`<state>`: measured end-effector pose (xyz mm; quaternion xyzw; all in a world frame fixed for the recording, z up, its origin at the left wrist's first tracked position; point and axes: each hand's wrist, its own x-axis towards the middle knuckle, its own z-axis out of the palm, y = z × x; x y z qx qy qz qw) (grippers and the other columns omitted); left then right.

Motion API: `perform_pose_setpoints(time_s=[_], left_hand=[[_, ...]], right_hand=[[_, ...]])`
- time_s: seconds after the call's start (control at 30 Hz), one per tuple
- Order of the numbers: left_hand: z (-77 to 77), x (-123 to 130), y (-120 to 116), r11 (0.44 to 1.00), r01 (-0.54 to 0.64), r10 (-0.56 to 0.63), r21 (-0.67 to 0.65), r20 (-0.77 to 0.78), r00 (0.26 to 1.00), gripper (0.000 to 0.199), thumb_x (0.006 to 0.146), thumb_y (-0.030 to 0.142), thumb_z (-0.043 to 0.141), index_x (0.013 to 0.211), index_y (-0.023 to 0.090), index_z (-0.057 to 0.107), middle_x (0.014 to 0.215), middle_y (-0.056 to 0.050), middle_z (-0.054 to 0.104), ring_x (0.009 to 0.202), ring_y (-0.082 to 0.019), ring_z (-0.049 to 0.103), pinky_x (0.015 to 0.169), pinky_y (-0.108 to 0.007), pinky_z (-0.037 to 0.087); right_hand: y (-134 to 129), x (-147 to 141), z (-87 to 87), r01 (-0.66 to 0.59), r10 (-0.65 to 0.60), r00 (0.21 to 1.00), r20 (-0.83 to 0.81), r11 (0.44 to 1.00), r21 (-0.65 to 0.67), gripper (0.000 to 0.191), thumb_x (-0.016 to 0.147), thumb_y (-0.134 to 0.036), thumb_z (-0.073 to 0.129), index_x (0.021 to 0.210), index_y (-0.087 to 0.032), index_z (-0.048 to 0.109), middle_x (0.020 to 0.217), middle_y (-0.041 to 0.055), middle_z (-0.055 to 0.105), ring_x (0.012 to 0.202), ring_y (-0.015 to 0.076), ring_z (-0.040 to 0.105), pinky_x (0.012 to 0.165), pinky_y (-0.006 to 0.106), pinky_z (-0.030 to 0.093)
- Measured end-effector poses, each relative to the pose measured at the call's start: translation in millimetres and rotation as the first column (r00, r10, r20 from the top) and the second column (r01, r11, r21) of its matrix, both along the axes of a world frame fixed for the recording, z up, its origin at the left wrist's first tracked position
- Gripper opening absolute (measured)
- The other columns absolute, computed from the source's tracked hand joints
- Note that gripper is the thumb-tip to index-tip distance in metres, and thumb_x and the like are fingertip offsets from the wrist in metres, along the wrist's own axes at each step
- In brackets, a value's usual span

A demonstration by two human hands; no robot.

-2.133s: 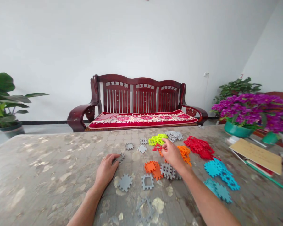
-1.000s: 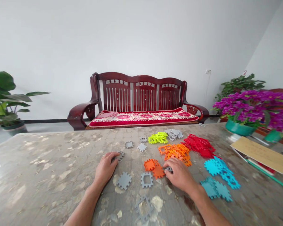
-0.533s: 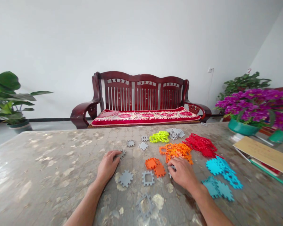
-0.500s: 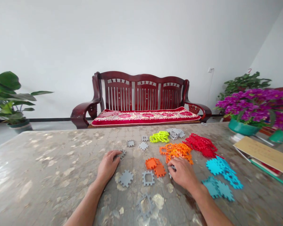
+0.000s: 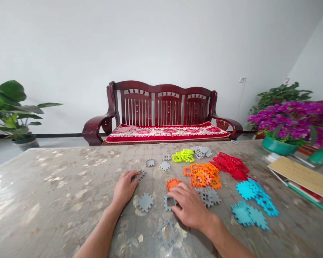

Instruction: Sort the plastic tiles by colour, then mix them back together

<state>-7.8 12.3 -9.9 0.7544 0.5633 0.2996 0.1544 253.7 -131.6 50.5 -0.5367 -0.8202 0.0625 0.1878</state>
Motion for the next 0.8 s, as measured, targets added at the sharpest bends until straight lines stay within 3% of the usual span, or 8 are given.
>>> perform_pose_setpoints(time_s=[0.3,0.5,0.63,0.8], left_hand=[[2.7,1.5,-2.4,1.000,-0.011,0.011,0.001,0.006,1.000,0.028,0.082,0.022,0.050,0.103,0.023,0.069,0.113,-0.004,0.068,0.107,-0.021,0.060,0.101,-0.034,0.042],[2.3,1.2,-1.7,1.000,-0.003,0.003,0.007,0.003,1.000,0.028,0.082,0.023,0.051,0.103,0.023,0.069,0.112,-0.004,0.068,0.107,-0.021,0.060,0.099,-0.033,0.043],[2.3,0.9,-1.2,1.000,-0.003,0.003,0.002,-0.005,1.000,0.029,0.082,0.023,0.050,0.104,0.023,0.069,0.113,-0.004,0.068,0.107,-0.022,0.060,0.099,-0.033,0.043],[2.4,0.8,-1.4,1.000,-0.001,0.001,0.008,0.006,1.000,0.028,0.082,0.024,0.050,0.102,0.024,0.069,0.113,-0.003,0.068,0.107,-0.021,0.060,0.101,-0.034,0.042]], right_hand=[[-1.3,-8.0,0.6,-0.034,0.037,0.997,0.064,0.998,-0.043,0.034,0.083,-0.024,0.060,0.116,-0.026,0.062,0.125,0.0015,0.063,0.114,0.0213,0.048,0.103,0.037,0.033],[-3.0,-9.5,-3.9,-0.030,0.031,0.999,0.027,0.999,-0.032,0.032,0.084,-0.018,0.058,0.115,-0.026,0.061,0.112,0.0019,0.066,0.108,0.0195,0.050,0.096,0.034,0.036],[-3.7,-9.4,-5.3,0.017,-0.017,0.999,0.037,1.000,-0.017,0.025,0.083,-0.024,0.062,0.108,-0.026,0.064,0.103,0.0024,0.064,0.102,0.0207,0.051,0.092,0.035,0.037],[-5.4,-12.2,-5.9,0.089,-0.086,0.992,0.087,0.996,-0.024,0.027,0.082,-0.032,0.064,0.109,-0.027,0.063,0.106,0.0022,0.063,0.104,0.0223,0.050,0.096,0.037,0.035]])
